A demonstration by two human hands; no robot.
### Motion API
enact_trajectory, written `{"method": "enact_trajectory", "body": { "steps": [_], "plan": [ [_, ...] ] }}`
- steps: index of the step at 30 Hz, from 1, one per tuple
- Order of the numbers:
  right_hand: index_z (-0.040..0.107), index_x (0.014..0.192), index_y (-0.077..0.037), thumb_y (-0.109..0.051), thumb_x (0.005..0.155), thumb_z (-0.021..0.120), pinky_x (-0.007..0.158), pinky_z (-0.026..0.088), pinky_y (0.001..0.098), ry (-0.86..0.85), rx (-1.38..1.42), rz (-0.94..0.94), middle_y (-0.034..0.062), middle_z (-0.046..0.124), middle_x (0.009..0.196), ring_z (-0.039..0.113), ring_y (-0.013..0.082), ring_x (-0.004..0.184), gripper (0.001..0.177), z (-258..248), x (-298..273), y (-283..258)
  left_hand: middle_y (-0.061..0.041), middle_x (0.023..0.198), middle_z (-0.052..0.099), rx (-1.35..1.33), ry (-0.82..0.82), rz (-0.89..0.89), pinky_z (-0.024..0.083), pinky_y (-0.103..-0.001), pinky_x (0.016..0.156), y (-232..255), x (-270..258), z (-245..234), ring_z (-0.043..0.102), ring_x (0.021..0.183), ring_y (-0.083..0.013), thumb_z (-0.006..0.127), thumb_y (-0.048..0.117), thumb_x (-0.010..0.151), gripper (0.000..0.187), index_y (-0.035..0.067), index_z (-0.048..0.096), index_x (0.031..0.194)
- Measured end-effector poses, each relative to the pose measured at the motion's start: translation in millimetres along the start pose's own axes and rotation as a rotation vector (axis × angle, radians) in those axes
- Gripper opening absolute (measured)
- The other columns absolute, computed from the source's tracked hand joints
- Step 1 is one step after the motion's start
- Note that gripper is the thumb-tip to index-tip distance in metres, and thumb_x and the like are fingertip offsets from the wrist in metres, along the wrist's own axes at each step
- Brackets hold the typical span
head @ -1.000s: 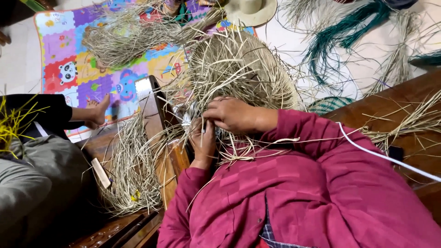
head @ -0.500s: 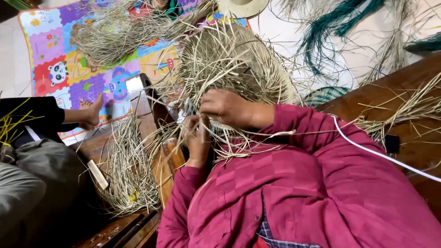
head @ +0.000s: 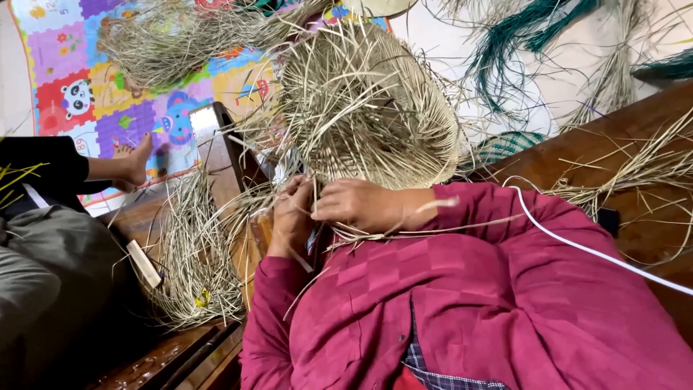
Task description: The person is weaving a hat from dried straw strands, meticulously interlacing the fibers by hand.
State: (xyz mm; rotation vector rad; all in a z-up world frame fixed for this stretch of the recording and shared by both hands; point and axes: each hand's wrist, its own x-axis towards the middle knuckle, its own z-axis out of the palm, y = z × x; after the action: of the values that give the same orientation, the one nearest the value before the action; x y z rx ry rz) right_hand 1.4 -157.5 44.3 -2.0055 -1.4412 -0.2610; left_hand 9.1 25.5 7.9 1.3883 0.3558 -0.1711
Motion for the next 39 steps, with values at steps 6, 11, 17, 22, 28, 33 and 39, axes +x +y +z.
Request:
{"method": "enact_trajectory", "body": {
  "steps": [6, 11, 17, 22, 28, 33, 39],
  "plan": [
    [0.067, 0.117, -0.008, -0.017, 0.101, 0.055, 0.098, 0.051, 0.0483, -0.047, 0.078, -0.024, 0.0128, 0.072, 0.107, 0.064, 0.0359, 0.113, 0.022, -12.4, 5.3, -1.9, -0.009, 0.093, 0.077, 0.492, -0.044, -0.033, 0.055, -0.037, 0.088, -20.2, 29.5, -22.8, 0.073, 0.094, -0.0237, 0.069, 0.054, 0.092, 0.034, 0.028, 0.072, 0.114],
    [0.068, 0.11, -0.011, -0.022, 0.104, 0.055, 0.089, 0.055, 0.0381, -0.079, 0.122, 0.274, 0.0081, 0.07, 0.094, 0.068, 0.0259, 0.096, 0.018, -31.7, 12.9, 12.6, -0.005, 0.088, 0.066, 0.306, -0.171, 0.142, 0.049, -0.027, 0.077, 17.9, -10.4, -4.5, 0.057, 0.084, -0.0154, 0.059, 0.019, 0.102, 0.014, 0.01, 0.068, 0.108],
    [0.067, 0.1, -0.008, -0.032, 0.104, 0.057, 0.072, 0.058, 0.034, -0.274, -0.133, 0.451, 0.0067, 0.067, 0.081, 0.069, 0.0224, 0.078, 0.026, -45.6, 28.6, 13.3, 0.001, 0.079, 0.061, 0.151, -0.094, 0.239, 0.042, -0.019, 0.065, -1.3, -7.6, 4.3, 0.054, 0.074, -0.0077, 0.057, 0.013, 0.101, 0.011, 0.009, 0.067, 0.101],
    [0.067, 0.107, -0.004, -0.014, 0.102, 0.058, 0.067, 0.06, 0.037, -0.33, -0.086, 0.553, 0.0103, 0.067, 0.078, 0.071, 0.0247, 0.076, 0.015, -56.1, 39.4, 12.7, -0.005, 0.068, 0.061, 0.261, -0.101, 0.355, 0.045, -0.027, 0.059, -5.1, -5.5, 2.6, 0.056, 0.065, -0.013, 0.061, 0.013, 0.101, 0.014, 0.004, 0.069, 0.095],
    [0.063, 0.092, -0.018, -0.011, 0.096, 0.057, 0.055, 0.056, 0.0341, -0.037, -0.559, 0.092, -0.0006, 0.062, 0.07, 0.068, 0.0199, 0.061, 0.01, -32.1, 26.8, 57.2, -0.004, 0.065, 0.06, 0.28, -0.059, 0.402, 0.043, -0.02, 0.062, -11.2, -5.5, -1.1, 0.056, 0.059, -0.0129, 0.064, 0.013, 0.1, 0.016, 0.005, 0.065, 0.086],
    [0.061, 0.089, -0.016, -0.002, 0.093, 0.055, 0.057, 0.057, 0.0298, 0.021, -0.599, -0.098, 0.0, 0.059, 0.067, 0.066, 0.0165, 0.058, 0.015, -26.6, 33.9, 72.1, -0.006, 0.065, 0.063, 0.345, -0.025, 0.476, 0.046, -0.03, 0.061, 10.0, -18.0, 15.1, 0.056, 0.063, -0.0135, 0.062, 0.02, 0.103, 0.024, 0.005, 0.07, 0.086],
    [0.055, 0.078, -0.013, -0.009, 0.097, 0.06, 0.079, 0.053, 0.0354, 0.181, -0.854, -0.445, 0.0036, 0.052, 0.076, 0.058, 0.0214, 0.078, 0.019, -82.2, 49.7, 75.1, -0.018, 0.077, 0.068, 0.366, -0.091, 0.465, 0.05, -0.038, 0.075, 5.9, -8.1, -2.9, 0.063, 0.076, -0.021, 0.06, 0.033, 0.106, 0.035, 0.002, 0.071, 0.094]
  ]
}}
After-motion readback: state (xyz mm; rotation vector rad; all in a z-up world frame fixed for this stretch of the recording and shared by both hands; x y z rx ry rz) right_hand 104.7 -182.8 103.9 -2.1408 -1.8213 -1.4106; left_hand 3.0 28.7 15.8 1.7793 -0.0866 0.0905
